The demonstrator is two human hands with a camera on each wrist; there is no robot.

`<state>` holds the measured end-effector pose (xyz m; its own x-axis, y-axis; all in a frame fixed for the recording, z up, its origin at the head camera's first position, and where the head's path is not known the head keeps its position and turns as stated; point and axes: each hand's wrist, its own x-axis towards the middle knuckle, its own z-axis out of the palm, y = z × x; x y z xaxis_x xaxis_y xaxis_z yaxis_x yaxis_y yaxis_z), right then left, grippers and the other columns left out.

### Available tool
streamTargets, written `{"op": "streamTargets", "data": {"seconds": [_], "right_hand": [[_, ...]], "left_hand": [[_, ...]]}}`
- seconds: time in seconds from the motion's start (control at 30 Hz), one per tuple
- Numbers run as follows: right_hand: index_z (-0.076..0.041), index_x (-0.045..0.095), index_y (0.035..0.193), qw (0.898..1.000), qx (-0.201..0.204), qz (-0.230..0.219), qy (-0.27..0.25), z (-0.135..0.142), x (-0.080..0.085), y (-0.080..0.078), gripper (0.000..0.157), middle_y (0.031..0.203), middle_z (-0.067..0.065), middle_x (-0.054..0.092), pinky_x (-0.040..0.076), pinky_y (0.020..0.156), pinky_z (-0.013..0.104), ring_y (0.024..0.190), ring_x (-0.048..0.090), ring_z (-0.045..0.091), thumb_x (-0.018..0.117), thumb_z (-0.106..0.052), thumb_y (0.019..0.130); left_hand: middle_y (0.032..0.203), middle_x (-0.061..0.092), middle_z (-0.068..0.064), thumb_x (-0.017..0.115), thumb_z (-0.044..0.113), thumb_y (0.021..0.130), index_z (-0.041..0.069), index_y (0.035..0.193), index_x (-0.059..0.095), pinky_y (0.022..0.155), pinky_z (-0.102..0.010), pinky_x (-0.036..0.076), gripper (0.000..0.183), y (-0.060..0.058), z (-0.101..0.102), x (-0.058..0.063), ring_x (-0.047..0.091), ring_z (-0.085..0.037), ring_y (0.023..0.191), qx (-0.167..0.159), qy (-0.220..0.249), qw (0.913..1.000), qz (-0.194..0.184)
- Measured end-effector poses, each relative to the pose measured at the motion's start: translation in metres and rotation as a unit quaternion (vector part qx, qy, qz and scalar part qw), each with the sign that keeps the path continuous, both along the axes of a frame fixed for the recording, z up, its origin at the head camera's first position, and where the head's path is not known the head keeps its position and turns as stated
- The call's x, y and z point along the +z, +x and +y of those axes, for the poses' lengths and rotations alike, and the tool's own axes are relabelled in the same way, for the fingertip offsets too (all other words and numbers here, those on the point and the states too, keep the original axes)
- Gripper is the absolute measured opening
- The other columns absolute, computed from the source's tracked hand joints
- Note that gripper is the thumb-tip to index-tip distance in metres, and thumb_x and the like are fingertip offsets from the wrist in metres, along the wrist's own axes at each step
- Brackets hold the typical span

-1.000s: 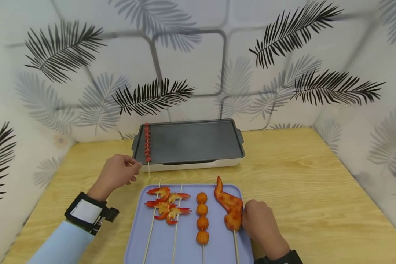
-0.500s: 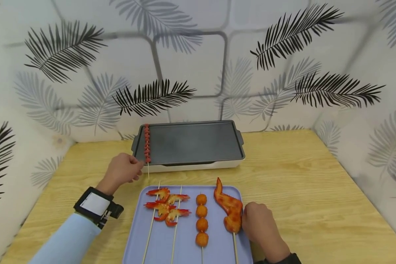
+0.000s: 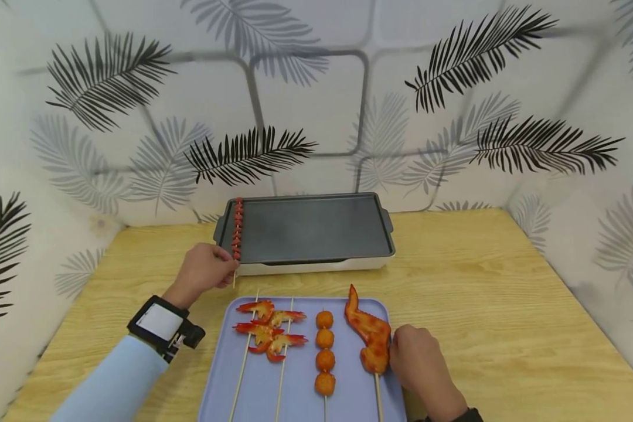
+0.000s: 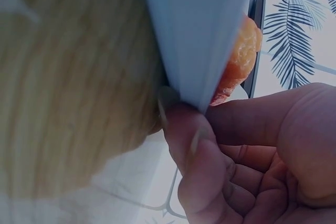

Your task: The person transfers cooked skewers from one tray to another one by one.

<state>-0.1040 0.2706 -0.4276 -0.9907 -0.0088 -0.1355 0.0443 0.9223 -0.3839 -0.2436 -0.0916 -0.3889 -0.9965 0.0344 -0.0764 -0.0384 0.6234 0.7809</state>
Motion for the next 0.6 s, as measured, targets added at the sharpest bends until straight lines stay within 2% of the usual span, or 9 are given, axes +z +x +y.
{"op": "streamTargets", "data": {"seconds": [0.17,0.27,0.43,0.6], "right_hand": [[-0.010,0.060,0.065,1.000,0.001,-0.001,-0.009,-0.001,0.001,0.000,0.024,0.058,0.000,0.049,0.039,0.050,0.030,0.053,0.047,0.015,0.060,-0.006,0.088],[-0.010,0.060,0.065,1.000,0.000,-0.005,-0.013,-0.001,0.001,0.000,0.024,0.058,0.000,0.049,0.039,0.049,0.030,0.053,0.047,0.015,0.059,-0.005,0.088],[-0.009,0.062,0.067,1.000,-0.004,-0.016,-0.013,0.000,0.002,0.000,0.022,0.059,0.000,0.050,0.039,0.050,0.030,0.054,0.048,0.015,0.060,-0.005,0.088],[-0.008,0.062,0.068,1.000,-0.006,-0.025,-0.014,0.000,0.002,-0.001,0.021,0.060,0.000,0.050,0.040,0.050,0.030,0.054,0.048,0.015,0.060,-0.006,0.089]], "left_hand": [[0.073,0.070,-0.011,0.067,0.006,0.089,-0.009,0.097,0.069,0.064,-0.033,0.058,0.017,-0.002,-0.006,0.001,0.067,-0.012,0.057,0.004,0.090,0.9946,-0.052],[0.076,0.071,-0.012,0.065,0.005,0.090,-0.012,0.101,0.068,0.069,-0.035,0.058,0.020,-0.003,-0.010,0.002,0.068,-0.012,0.060,-0.002,0.126,0.9892,-0.076],[0.077,0.070,-0.009,0.062,0.006,0.093,-0.014,0.107,0.066,0.067,-0.028,0.057,0.025,-0.003,-0.015,0.005,0.067,-0.009,0.064,-0.004,0.168,0.9796,-0.111],[0.082,0.070,-0.011,0.058,0.009,0.096,-0.016,0.114,0.063,0.067,-0.026,0.057,0.030,-0.002,-0.017,0.008,0.066,-0.010,0.065,-0.012,0.189,0.9715,-0.142]]}}
